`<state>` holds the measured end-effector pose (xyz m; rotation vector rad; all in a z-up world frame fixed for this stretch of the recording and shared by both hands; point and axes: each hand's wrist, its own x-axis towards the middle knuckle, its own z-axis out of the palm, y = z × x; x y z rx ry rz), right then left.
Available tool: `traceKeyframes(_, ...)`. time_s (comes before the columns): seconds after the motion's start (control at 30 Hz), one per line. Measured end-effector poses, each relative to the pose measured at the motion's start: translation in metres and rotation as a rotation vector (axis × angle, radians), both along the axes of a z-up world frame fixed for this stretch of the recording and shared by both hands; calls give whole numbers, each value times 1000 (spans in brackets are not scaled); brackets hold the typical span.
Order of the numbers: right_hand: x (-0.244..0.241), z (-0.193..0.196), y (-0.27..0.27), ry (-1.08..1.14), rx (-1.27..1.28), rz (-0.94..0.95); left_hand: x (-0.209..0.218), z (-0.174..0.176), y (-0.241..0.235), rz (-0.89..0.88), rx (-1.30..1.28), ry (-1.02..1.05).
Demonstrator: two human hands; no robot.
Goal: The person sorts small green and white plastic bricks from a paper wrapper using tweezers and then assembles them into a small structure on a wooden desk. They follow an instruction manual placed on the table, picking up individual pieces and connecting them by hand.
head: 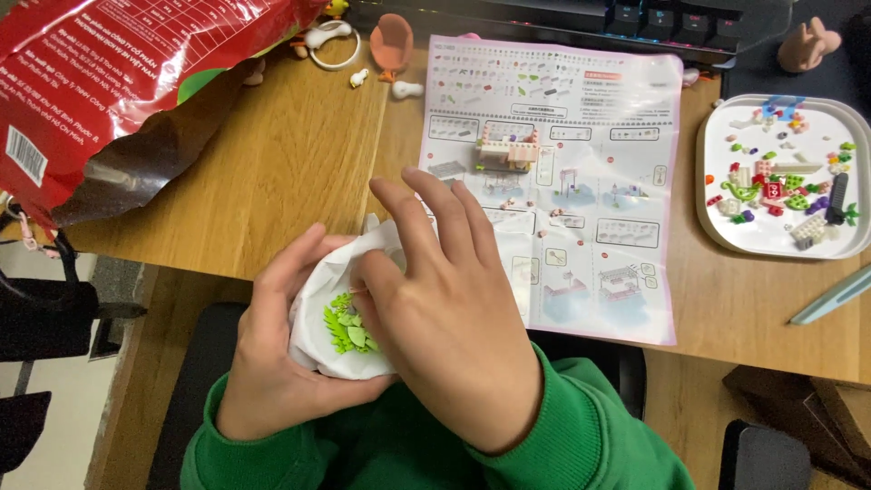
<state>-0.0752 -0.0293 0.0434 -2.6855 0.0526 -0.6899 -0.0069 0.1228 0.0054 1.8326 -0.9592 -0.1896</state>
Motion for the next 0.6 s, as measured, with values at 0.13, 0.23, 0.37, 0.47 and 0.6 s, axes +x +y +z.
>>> traceKeyframes(0.13, -3, 3, -9, -6, 24, 44, -1, 4, -4, -15, -10, 4)
traceKeyframes(0.23, -6, 3, -16, -9, 38, 58, 0, 8, -10, -25, -2, 16)
traceKeyframes(0.37, -17, 12, -29, -29, 74, 46, 4, 10, -23, -75, -15, 4)
traceKeyframes(0.47, -35, 19, -46, -62, 90, -50, 9, 8, -36, -123, -30, -29)
traceKeyframes(0.6, -63, 4, -82, 12, -28, -249, 18, 4, -51, -192, -38, -20)
